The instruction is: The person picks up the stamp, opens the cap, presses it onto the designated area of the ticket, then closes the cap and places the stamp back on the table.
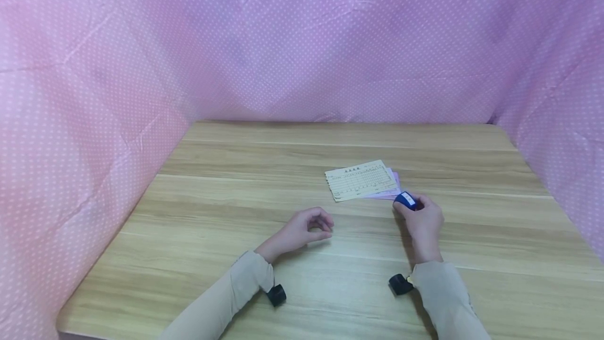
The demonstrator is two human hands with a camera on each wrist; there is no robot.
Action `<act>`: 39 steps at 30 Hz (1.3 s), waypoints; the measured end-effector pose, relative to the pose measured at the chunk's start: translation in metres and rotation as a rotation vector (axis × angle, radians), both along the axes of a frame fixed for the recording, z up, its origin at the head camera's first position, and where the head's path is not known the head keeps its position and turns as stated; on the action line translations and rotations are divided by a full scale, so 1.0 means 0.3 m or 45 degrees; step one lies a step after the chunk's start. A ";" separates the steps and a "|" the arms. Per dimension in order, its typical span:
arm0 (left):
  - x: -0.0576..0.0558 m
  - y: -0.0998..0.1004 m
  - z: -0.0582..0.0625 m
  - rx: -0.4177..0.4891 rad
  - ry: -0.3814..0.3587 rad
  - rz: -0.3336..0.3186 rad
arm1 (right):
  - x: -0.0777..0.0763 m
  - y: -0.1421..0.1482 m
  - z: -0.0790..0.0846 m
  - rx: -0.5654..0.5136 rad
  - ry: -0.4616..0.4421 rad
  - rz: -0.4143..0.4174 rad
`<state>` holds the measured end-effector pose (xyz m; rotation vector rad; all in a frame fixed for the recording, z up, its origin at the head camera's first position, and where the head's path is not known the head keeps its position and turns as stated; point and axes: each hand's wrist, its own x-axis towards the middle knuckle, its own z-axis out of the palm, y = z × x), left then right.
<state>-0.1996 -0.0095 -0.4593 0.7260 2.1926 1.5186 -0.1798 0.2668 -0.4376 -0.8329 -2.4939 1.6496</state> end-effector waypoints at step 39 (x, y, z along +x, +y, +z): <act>-0.001 -0.005 0.002 0.030 0.058 -0.004 | 0.011 -0.043 0.063 0.241 0.263 -0.075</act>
